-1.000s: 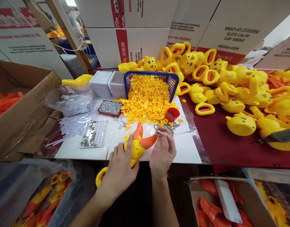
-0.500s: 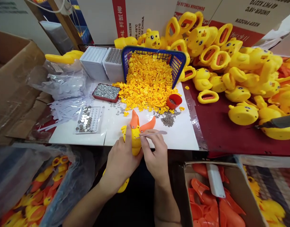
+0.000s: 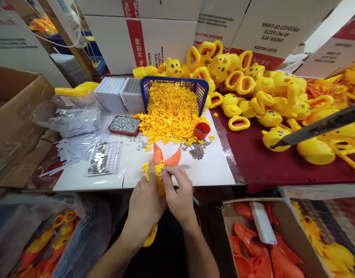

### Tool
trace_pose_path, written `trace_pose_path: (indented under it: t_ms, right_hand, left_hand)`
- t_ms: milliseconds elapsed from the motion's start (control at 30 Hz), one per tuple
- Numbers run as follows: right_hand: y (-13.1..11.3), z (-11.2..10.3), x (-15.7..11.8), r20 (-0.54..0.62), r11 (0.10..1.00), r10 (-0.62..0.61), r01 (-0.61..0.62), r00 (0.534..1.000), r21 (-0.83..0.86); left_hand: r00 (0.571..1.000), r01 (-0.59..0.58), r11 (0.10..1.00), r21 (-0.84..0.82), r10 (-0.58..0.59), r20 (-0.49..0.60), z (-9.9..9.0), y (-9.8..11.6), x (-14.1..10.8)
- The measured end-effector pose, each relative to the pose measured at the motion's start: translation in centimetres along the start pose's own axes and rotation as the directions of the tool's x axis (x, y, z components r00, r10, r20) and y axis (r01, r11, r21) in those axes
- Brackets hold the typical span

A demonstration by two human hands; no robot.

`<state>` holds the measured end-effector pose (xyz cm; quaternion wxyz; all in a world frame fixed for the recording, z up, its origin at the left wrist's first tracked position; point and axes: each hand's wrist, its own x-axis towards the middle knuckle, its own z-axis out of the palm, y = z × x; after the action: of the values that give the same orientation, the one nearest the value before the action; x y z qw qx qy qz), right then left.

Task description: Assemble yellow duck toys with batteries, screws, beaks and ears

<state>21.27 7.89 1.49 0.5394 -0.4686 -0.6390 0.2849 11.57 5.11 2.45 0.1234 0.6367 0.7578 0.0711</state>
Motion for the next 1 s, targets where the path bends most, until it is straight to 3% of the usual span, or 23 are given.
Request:
trace_pose_path:
  t_ms: [100, 200, 400, 567, 733, 1000]
  right_hand:
    - [0.2, -0.4, -0.2, 0.04, 0.983, 0.083, -0.088, 0.996, 0.159]
    - [0.2, -0.8, -0.2, 0.046, 0.981, 0.069, -0.076, 0.997, 0.18]
    - [-0.6, -1.7, -0.2, 0.103, 0.999, 0.008, -0.003, 0.995, -0.052]
    - [-1.0, -2.7, 0.0, 0.074, 0.947, -0.133, 0.149, 0.988, -0.285]
    - [-1.3, -3.2, 0.0, 0.144, 0.885, -0.235, 0.273, 0.961, -0.378]
    - [-2.0, -2.0, -0.6, 0.248, 0.842, -0.218, 0.31, 0.944, -0.441]
  left_hand:
    - [1.0, -0.005, 0.999, -0.035, 0.005, 0.007, 0.0, -0.1, 0.0]
    - [1.0, -0.01, 0.998, -0.062, 0.01, -0.007, 0.1, -0.3, 0.0]
    - [0.999, -0.029, 0.998, -0.058, 0.026, -0.043, 0.6, -0.3, 0.1]
    - [1.0, -0.015, 1.0, 0.005, 0.015, -0.027, 0.7, 0.1, -0.1]
    - [0.999, -0.024, 0.999, 0.047, 0.025, -0.022, 0.7, 0.2, -0.3]
    - [0.998, -0.039, 0.988, 0.149, 0.03, 0.061, -0.1, 0.5, -0.5]
